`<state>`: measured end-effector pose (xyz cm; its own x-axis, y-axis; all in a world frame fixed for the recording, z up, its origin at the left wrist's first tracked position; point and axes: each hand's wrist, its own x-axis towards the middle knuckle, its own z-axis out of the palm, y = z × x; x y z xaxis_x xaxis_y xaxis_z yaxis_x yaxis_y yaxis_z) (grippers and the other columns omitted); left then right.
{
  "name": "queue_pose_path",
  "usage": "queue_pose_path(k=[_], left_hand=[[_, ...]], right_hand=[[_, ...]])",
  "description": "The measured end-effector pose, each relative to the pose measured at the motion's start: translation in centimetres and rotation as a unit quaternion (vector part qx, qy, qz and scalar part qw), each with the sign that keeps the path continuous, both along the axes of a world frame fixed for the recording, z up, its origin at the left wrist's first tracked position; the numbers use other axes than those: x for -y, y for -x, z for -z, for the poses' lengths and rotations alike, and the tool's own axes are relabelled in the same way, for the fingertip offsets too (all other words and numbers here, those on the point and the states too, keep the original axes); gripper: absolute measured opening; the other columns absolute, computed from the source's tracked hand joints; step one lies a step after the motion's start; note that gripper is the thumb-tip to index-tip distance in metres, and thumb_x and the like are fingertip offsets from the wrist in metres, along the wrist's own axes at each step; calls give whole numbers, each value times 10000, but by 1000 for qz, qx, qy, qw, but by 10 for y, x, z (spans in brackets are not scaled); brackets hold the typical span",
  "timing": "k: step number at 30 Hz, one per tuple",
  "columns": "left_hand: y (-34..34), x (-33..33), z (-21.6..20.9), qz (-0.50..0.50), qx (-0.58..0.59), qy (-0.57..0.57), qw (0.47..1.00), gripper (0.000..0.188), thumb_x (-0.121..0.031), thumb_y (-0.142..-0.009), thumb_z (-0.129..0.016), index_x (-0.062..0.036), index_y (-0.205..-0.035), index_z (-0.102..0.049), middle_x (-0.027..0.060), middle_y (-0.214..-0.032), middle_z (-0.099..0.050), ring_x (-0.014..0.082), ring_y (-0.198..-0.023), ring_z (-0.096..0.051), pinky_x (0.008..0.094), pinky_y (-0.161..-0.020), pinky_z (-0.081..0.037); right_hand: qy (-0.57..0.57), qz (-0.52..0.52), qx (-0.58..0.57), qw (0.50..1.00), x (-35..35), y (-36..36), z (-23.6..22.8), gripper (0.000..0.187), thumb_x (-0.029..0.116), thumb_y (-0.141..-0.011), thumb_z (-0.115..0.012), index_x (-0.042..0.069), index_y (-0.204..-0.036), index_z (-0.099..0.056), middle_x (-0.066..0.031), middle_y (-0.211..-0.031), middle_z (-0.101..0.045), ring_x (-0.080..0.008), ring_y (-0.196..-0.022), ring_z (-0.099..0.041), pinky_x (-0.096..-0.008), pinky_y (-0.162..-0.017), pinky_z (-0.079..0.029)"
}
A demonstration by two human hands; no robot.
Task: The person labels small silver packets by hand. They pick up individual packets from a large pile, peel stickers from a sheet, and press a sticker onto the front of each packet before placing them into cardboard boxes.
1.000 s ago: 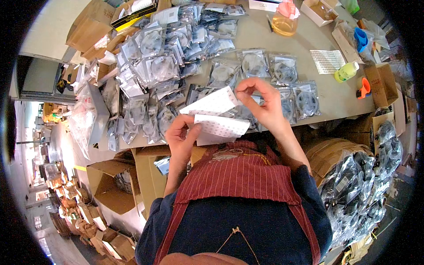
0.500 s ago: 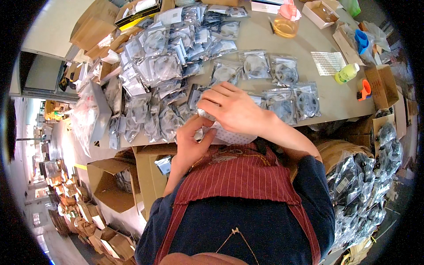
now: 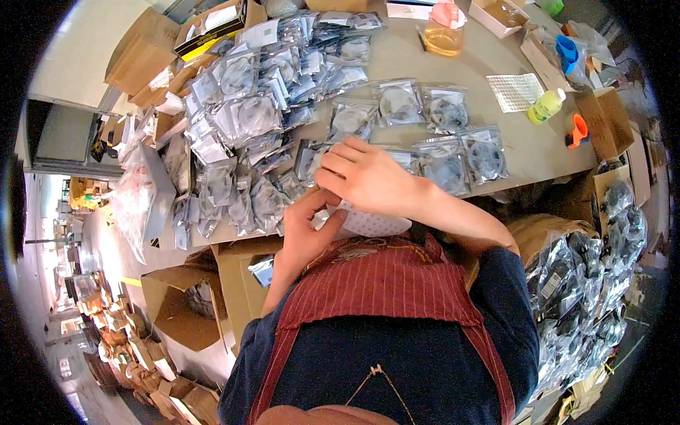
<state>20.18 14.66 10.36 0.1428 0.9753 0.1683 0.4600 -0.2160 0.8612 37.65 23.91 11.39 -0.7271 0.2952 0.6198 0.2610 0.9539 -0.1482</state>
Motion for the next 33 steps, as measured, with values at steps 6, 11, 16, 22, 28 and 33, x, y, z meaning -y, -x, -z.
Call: queue_pose_path(k=[6, 11, 16, 22, 28, 33], left_hand=[[0, -2, 9, -6, 101, 102, 990, 168, 14, -780, -712, 13, -927, -632, 38, -835, -620, 115, -728, -547, 259, -681, -455], [4, -5, 24, -56, 184, 176, 965, 123, 28, -833, -691, -12, -942, -649, -59, -832, -560, 25, -731, -454, 185, -634, -359], [13, -5, 31, -97, 191, 133, 968, 138, -29, -854, -709, -5, -975, -649, -61, -846, -563, 26, -737, -437, 184, -638, -324], [20, -7, 34, -121, 234, 143, 954, 125, -38, -872, -697, -10, -986, -652, -45, -856, -595, 29, -742, -472, 182, -658, -351], [17, -7, 39, -123, 226, 118, 959, 129, -38, -879, -691, -1, -994, -645, -28, -875, -613, 38, -751, -495, 188, -681, -379], [14, -7, 42, -124, 217, 124, 960, 132, -41, -887, -687, 0, -1004, -643, -17, -890, -628, 45, -773, -517, 196, -709, -403]], right_hand=[[33, -55, -28, 998, -7, -13, 10, 211, 148, -705, -661, 90, -893, -587, -58, -899, -568, -261, -876, -601, -370, -788, -500], [202, -17, -161, 966, -14, -48, 6, 103, 67, -825, -667, 79, -925, -646, -94, -933, -647, -300, -861, -636, -399, -729, -522], [298, 187, -19, 936, -57, -150, 43, 65, 92, -879, -628, 44, -922, -631, -125, -892, -665, -303, -805, -648, -383, -708, -514], [388, 336, 202, 834, -56, -262, 120, 163, 191, -806, -615, 36, -859, -621, -162, -811, -660, -375, -781, -636, -471, -693, -490], [378, 358, 233, 822, -52, -306, 139, 141, 172, -790, -616, 38, -836, -616, -160, -823, -662, -372, -825, -638, -468, -709, -492], [332, 408, 281, 802, -57, -307, 152, 145, 185, -802, -613, 52, -854, -634, -155, -840, -674, -382, -848, -645, -468, -710, -512]])
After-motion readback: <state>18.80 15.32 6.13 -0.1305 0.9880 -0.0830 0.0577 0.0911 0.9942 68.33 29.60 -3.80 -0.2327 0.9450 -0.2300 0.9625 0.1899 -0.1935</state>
